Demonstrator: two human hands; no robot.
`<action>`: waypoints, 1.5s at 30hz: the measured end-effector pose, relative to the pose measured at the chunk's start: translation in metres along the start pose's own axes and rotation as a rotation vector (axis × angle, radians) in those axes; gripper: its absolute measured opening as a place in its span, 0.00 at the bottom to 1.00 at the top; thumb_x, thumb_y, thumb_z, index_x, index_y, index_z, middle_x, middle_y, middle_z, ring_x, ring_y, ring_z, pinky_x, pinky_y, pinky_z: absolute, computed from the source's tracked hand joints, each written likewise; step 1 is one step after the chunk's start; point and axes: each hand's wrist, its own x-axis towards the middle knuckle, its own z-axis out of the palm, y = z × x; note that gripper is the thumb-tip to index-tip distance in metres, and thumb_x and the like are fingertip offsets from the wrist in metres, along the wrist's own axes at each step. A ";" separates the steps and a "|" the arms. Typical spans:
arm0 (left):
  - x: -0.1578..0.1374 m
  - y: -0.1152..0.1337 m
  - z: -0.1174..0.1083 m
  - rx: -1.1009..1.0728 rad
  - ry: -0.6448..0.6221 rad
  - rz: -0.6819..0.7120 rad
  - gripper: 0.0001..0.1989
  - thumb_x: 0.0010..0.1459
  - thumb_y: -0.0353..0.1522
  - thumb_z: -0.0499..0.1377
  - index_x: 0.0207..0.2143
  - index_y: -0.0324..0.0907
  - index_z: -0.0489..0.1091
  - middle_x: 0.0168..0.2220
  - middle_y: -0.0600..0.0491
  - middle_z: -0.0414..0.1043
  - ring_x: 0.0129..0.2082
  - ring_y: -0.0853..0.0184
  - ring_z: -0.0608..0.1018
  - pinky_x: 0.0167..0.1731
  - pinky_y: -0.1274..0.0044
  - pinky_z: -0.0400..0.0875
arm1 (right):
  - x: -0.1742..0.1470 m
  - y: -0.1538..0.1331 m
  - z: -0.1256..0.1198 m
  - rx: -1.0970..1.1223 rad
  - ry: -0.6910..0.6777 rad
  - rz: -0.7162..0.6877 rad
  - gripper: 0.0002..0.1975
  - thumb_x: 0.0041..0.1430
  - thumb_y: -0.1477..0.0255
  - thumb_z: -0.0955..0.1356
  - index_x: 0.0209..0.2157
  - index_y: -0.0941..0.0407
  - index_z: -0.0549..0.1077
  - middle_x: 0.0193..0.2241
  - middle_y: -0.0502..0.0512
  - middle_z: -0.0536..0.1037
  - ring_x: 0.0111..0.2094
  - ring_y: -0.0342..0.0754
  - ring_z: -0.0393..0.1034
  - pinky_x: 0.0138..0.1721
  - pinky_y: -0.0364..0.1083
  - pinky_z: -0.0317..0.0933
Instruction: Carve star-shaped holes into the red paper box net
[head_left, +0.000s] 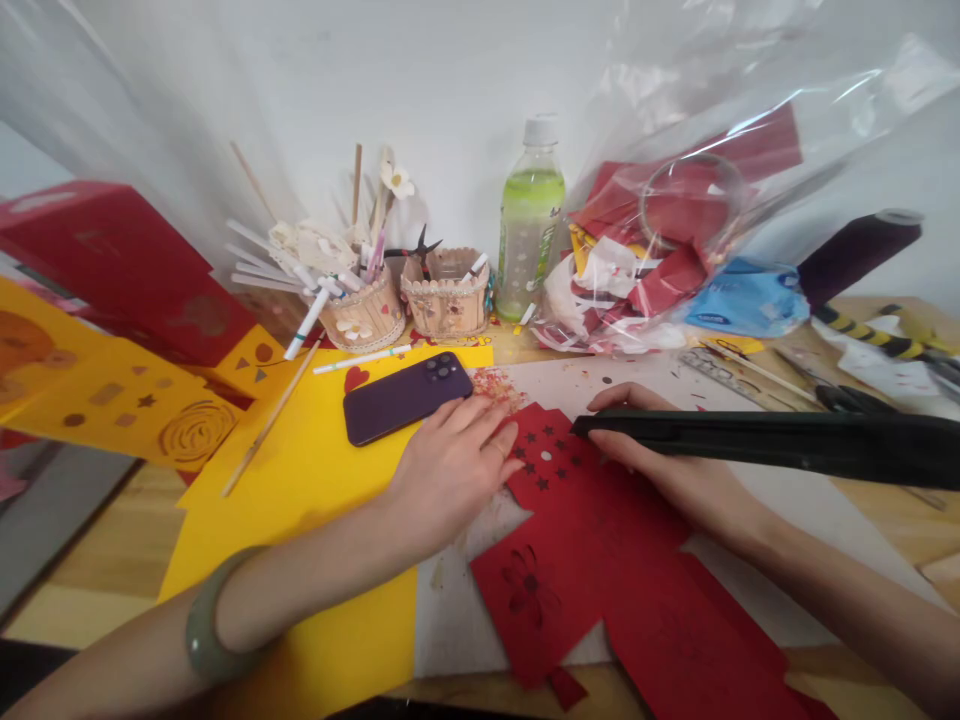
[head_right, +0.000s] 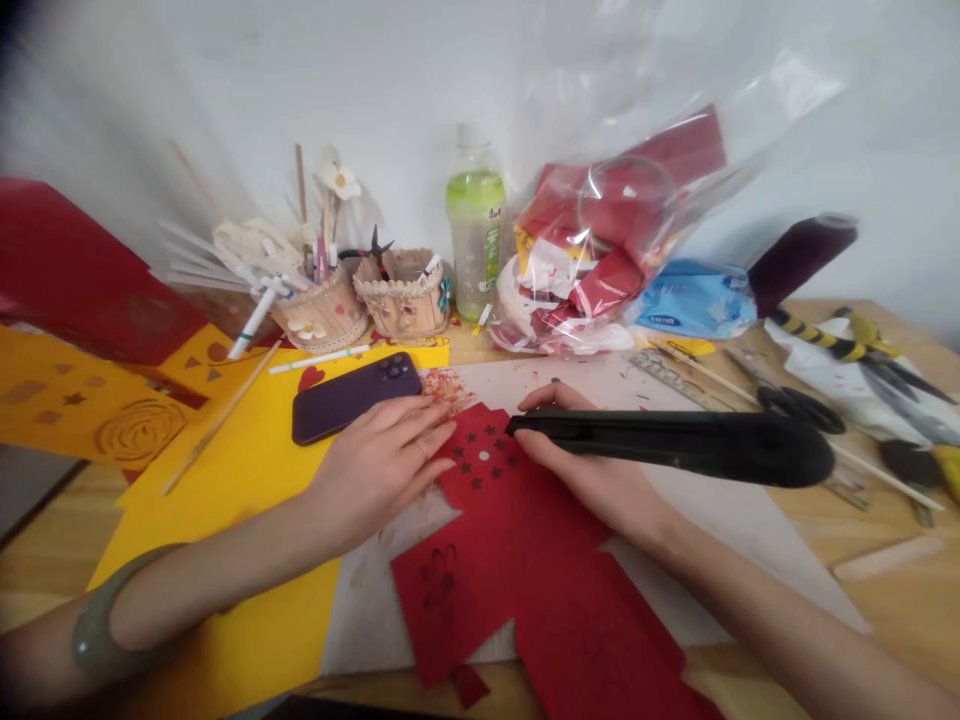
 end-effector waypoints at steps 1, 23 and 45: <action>-0.004 0.006 -0.002 -0.022 0.038 0.003 0.17 0.64 0.37 0.51 0.42 0.34 0.73 0.45 0.46 0.75 0.46 0.60 0.74 0.46 0.69 0.70 | -0.001 -0.001 -0.001 0.002 0.000 -0.010 0.10 0.54 0.61 0.67 0.34 0.52 0.67 0.30 0.48 0.70 0.32 0.46 0.64 0.33 0.46 0.57; -0.009 0.020 0.009 0.121 -0.127 0.094 0.21 0.64 0.40 0.50 0.49 0.33 0.69 0.51 0.45 0.71 0.48 0.58 0.74 0.48 0.66 0.65 | 0.015 0.008 -0.008 0.014 -0.146 0.003 0.10 0.54 0.61 0.68 0.34 0.52 0.69 0.32 0.50 0.75 0.34 0.48 0.67 0.35 0.46 0.59; 0.016 0.014 0.009 0.101 -0.348 -0.108 0.34 0.63 0.49 0.43 0.56 0.28 0.60 0.58 0.35 0.59 0.59 0.50 0.60 0.55 0.56 0.55 | -0.011 -0.002 -0.002 0.511 0.120 0.079 0.09 0.52 0.63 0.69 0.33 0.53 0.69 0.20 0.44 0.66 0.22 0.41 0.60 0.24 0.42 0.54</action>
